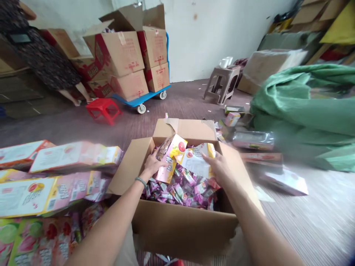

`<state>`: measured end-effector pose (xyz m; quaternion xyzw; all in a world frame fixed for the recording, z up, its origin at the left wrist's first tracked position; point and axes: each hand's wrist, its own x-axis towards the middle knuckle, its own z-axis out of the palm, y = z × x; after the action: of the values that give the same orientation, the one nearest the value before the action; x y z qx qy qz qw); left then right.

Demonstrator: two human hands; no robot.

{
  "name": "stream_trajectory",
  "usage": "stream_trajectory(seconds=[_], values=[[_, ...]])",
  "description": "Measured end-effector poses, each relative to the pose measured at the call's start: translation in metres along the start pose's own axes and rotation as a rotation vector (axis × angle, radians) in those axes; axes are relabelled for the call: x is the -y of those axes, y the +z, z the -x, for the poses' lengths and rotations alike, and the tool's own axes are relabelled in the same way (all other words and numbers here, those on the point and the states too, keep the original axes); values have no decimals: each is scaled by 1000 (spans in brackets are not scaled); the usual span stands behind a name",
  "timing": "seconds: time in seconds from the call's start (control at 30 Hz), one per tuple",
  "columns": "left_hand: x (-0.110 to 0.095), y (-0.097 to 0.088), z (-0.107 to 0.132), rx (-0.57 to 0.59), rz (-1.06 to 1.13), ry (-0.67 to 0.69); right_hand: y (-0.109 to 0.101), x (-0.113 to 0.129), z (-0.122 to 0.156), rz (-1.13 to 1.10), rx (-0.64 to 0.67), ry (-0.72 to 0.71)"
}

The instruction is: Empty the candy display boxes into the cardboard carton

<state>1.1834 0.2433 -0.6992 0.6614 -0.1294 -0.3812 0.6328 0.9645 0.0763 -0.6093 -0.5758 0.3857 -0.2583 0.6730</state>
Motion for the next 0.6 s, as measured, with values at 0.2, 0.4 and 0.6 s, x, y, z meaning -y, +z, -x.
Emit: stream_trajectory(seconds=[0.2, 0.4, 0.6], values=[[-15, 16, 13, 148, 479, -137, -1, -4, 8, -60, 165, -122], [-15, 57, 46, 77, 716, -159, 55, -64, 36, 597, 220, -548], [-2, 33, 40, 114, 456, -242, 54, -49, 25, 477, -38, -512]])
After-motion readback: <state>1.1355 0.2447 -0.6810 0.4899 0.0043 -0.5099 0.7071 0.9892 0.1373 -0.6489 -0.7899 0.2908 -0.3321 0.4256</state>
